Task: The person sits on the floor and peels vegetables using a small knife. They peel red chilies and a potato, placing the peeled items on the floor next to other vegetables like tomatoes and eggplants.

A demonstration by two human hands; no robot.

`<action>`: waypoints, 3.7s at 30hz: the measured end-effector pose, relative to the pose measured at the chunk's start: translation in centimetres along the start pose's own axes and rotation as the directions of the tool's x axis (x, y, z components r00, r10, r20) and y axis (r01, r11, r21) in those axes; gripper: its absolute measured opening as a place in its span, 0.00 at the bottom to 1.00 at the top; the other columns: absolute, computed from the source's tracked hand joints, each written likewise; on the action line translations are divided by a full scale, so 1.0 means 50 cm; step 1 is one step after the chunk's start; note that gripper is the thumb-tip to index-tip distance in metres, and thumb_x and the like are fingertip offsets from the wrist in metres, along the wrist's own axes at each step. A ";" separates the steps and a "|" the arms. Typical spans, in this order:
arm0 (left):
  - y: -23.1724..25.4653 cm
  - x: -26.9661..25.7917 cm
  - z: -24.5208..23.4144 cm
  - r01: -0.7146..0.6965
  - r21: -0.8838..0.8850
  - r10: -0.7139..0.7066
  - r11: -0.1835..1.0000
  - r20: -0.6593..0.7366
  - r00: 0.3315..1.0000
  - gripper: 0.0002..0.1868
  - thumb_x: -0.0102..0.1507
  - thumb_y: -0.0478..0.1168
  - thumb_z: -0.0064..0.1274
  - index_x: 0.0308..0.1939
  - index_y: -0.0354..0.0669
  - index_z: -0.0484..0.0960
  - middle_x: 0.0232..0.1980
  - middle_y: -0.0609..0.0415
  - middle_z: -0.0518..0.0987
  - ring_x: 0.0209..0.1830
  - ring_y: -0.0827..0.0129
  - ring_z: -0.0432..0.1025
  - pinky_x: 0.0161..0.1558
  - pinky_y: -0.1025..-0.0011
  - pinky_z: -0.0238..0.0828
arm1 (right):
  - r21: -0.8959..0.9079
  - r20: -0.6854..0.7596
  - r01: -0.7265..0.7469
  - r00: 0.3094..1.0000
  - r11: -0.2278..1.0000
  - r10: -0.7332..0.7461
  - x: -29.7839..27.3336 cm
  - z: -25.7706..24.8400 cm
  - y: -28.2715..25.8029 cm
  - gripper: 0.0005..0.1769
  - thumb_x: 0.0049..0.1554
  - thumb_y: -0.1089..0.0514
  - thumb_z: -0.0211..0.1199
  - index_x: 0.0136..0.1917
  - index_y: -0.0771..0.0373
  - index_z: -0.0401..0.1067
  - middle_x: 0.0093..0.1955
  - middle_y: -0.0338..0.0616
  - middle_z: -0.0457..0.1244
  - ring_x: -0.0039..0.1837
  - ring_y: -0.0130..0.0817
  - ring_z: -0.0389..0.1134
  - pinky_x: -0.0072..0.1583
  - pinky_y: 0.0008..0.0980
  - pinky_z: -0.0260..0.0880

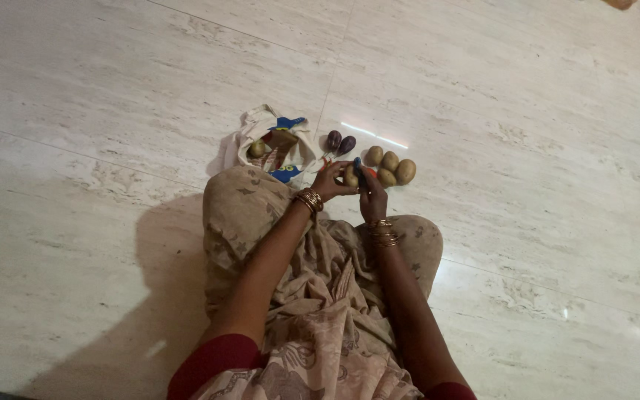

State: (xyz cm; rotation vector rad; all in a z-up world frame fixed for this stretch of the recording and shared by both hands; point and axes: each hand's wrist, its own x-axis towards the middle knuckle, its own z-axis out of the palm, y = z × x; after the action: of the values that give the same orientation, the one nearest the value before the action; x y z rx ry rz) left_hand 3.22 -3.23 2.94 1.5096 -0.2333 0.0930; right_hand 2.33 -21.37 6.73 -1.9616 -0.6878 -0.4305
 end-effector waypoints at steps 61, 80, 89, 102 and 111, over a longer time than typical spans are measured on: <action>0.025 -0.019 -0.009 0.031 -0.072 -0.029 0.997 0.029 0.999 0.41 0.54 0.36 0.73 0.67 0.43 0.66 0.59 0.46 0.80 0.54 0.64 0.80 0.52 0.67 0.83 | 0.135 -0.051 -0.145 0.987 0.980 0.153 0.004 0.008 0.022 0.26 0.60 0.72 0.57 0.69 0.56 0.72 0.60 0.49 0.69 0.57 0.40 0.74 0.56 0.35 0.76; -0.024 -0.020 -0.017 0.045 0.078 -0.040 0.996 -0.067 0.997 0.44 0.50 0.36 0.75 0.67 0.42 0.69 0.60 0.48 0.78 0.51 0.66 0.79 0.50 0.68 0.82 | -0.222 -0.051 0.073 0.995 0.972 -0.086 0.001 -0.011 -0.084 0.24 0.59 0.71 0.57 0.66 0.56 0.75 0.63 0.48 0.67 0.60 0.46 0.71 0.56 0.38 0.74; 0.004 -0.026 -0.003 0.073 0.140 -0.074 0.988 -0.002 0.997 0.47 0.49 0.41 0.76 0.69 0.42 0.69 0.62 0.50 0.78 0.51 0.68 0.81 0.51 0.67 0.82 | 0.055 -0.043 -0.069 0.997 0.996 0.071 0.002 -0.011 -0.043 0.27 0.59 0.73 0.55 0.69 0.57 0.73 0.59 0.50 0.68 0.58 0.45 0.73 0.58 0.38 0.73; -0.089 -0.012 -0.036 -0.030 -0.087 0.017 0.996 -0.146 0.989 0.44 0.51 0.33 0.74 0.67 0.43 0.67 0.63 0.46 0.77 0.56 0.68 0.77 0.53 0.69 0.82 | -0.208 0.048 0.106 0.994 0.972 -0.098 -0.011 -0.019 -0.117 0.26 0.58 0.70 0.57 0.66 0.50 0.74 0.66 0.45 0.65 0.62 0.44 0.71 0.57 0.38 0.75; -0.008 -0.033 -0.004 0.053 0.108 -0.053 0.993 -0.001 0.999 0.46 0.49 0.36 0.77 0.68 0.40 0.70 0.61 0.50 0.79 0.43 0.71 0.79 0.44 0.71 0.81 | 0.073 -0.012 -0.098 0.995 0.993 0.099 -0.010 0.006 0.029 0.25 0.61 0.71 0.58 0.68 0.53 0.74 0.60 0.44 0.68 0.58 0.40 0.74 0.58 0.37 0.75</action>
State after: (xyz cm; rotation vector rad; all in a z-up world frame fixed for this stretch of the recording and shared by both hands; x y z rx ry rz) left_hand 1.73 -2.91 2.18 1.6226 -0.1917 0.0627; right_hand 2.85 -21.76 5.30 -1.9130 -0.5858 -0.3552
